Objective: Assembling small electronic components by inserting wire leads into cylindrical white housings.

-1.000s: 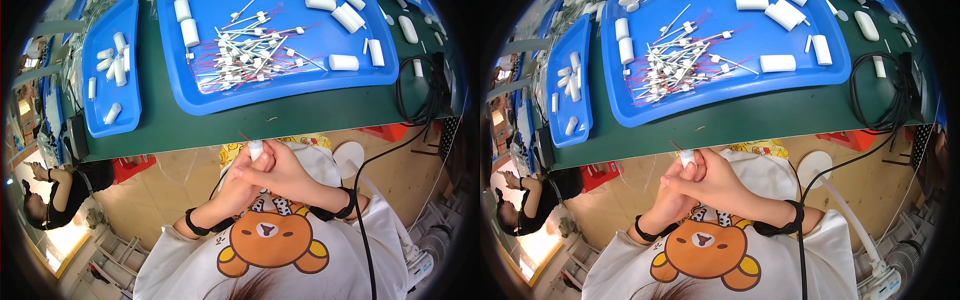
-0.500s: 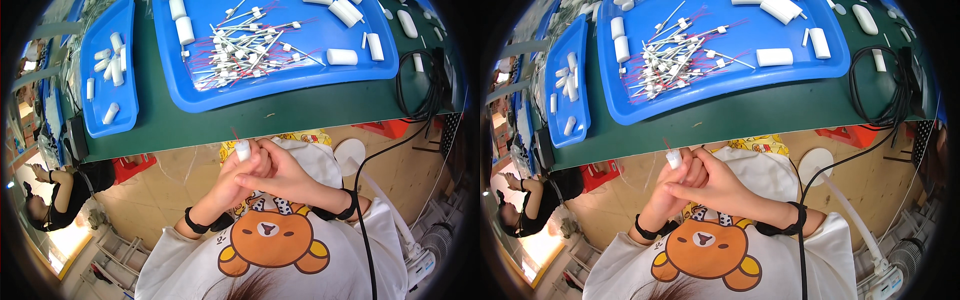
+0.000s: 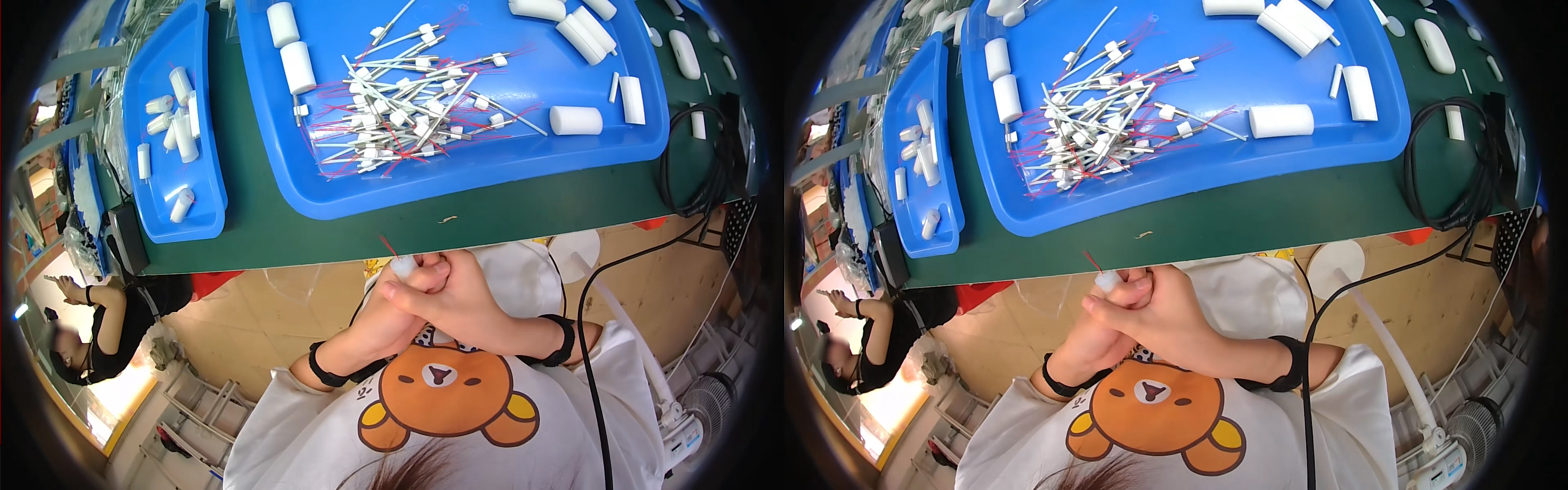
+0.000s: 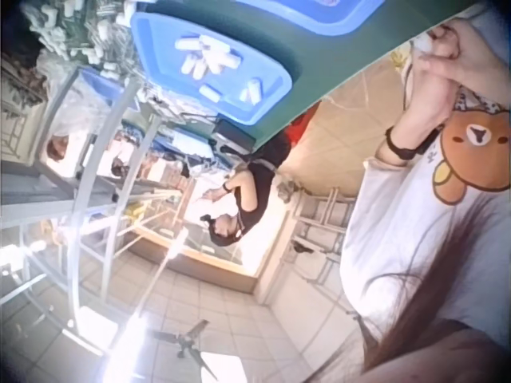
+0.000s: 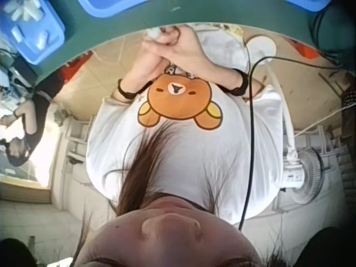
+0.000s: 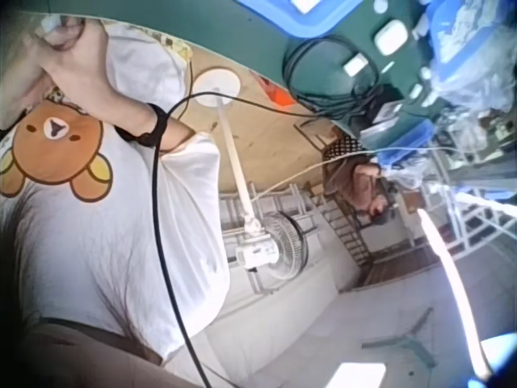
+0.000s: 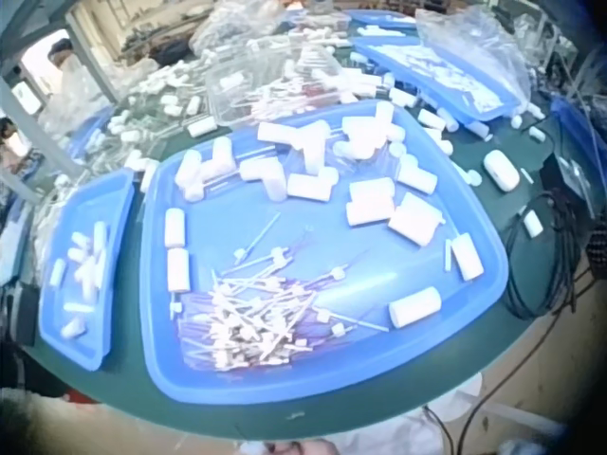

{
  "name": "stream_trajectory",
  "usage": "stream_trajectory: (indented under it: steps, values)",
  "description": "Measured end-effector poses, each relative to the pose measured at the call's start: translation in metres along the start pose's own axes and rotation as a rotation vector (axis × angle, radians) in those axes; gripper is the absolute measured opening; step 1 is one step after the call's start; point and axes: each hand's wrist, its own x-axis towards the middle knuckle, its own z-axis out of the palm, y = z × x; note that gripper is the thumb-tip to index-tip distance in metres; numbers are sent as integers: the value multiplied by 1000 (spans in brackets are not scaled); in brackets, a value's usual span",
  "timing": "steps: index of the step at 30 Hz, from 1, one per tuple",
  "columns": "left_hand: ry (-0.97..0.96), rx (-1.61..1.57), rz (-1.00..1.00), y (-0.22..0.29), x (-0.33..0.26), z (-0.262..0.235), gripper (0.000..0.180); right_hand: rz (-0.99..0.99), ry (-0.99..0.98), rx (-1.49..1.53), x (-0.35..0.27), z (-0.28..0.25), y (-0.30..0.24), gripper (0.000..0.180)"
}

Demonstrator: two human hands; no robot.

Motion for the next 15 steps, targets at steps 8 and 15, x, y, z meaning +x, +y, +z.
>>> stream_trajectory:
  steps: [8,15]
  values:
    - [-130,131,196,-1,0,-6,22,38,-18,-97,-3,-3,-9,47]
    - [-420,339,278,-2,10,-31,36,0,-67,-121,-14,-4,-17,60]
